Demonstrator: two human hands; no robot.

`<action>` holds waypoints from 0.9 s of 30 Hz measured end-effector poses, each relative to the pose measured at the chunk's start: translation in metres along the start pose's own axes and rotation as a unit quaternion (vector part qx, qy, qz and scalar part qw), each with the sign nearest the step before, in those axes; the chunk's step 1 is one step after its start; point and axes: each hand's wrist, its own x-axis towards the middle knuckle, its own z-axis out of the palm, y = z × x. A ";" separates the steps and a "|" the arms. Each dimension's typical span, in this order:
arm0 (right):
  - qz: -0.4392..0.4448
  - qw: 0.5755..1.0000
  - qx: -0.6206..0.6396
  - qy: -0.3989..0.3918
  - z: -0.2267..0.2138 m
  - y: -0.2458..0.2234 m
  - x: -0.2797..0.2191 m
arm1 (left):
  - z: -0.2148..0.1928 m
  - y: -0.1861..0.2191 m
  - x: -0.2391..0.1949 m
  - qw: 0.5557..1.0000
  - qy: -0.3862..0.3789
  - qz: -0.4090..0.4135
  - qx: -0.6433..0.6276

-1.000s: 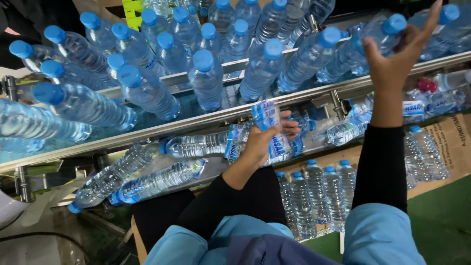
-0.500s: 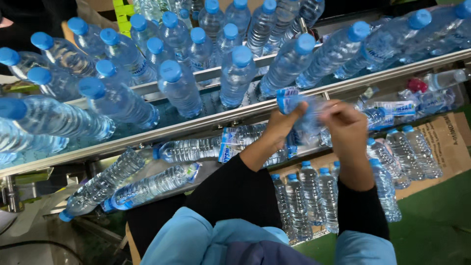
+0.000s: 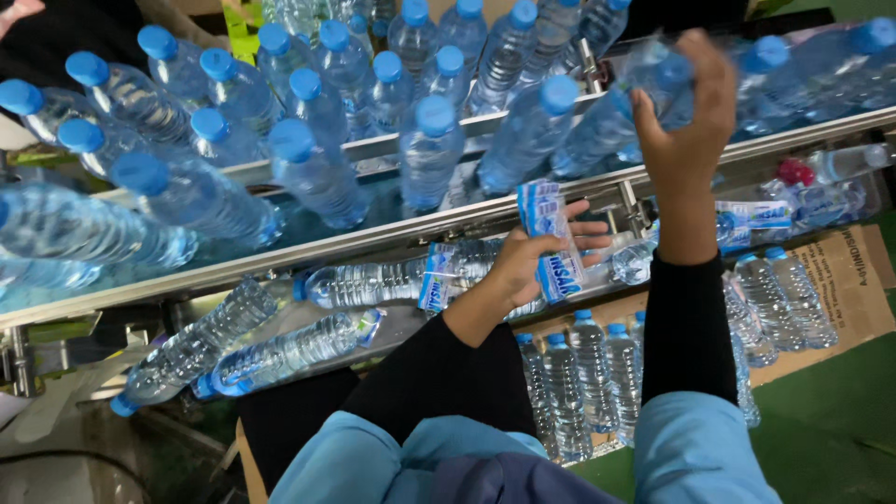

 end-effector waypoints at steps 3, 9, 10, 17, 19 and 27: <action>0.210 0.974 0.078 -0.036 0.001 0.009 -0.042 | -0.017 -0.001 -0.003 0.998 -0.024 0.029 0.044; 0.200 0.974 0.079 0.069 -0.014 -0.049 -0.057 | -0.017 0.012 0.000 0.978 0.118 0.138 0.103; 0.198 0.974 0.083 0.065 -0.015 -0.066 -0.061 | -0.024 0.010 0.005 0.977 0.122 0.141 0.100; 0.371 0.808 0.451 -0.080 -0.003 -0.087 -0.077 | -0.023 0.006 -0.001 0.958 0.238 0.070 0.148; 0.414 0.744 0.524 0.003 -0.003 -0.075 -0.059 | -0.020 0.011 -0.009 0.972 0.187 0.128 0.063; -0.177 0.983 -0.028 0.034 0.026 -0.046 0.048 | -0.037 0.014 -0.009 0.989 0.109 0.080 -0.052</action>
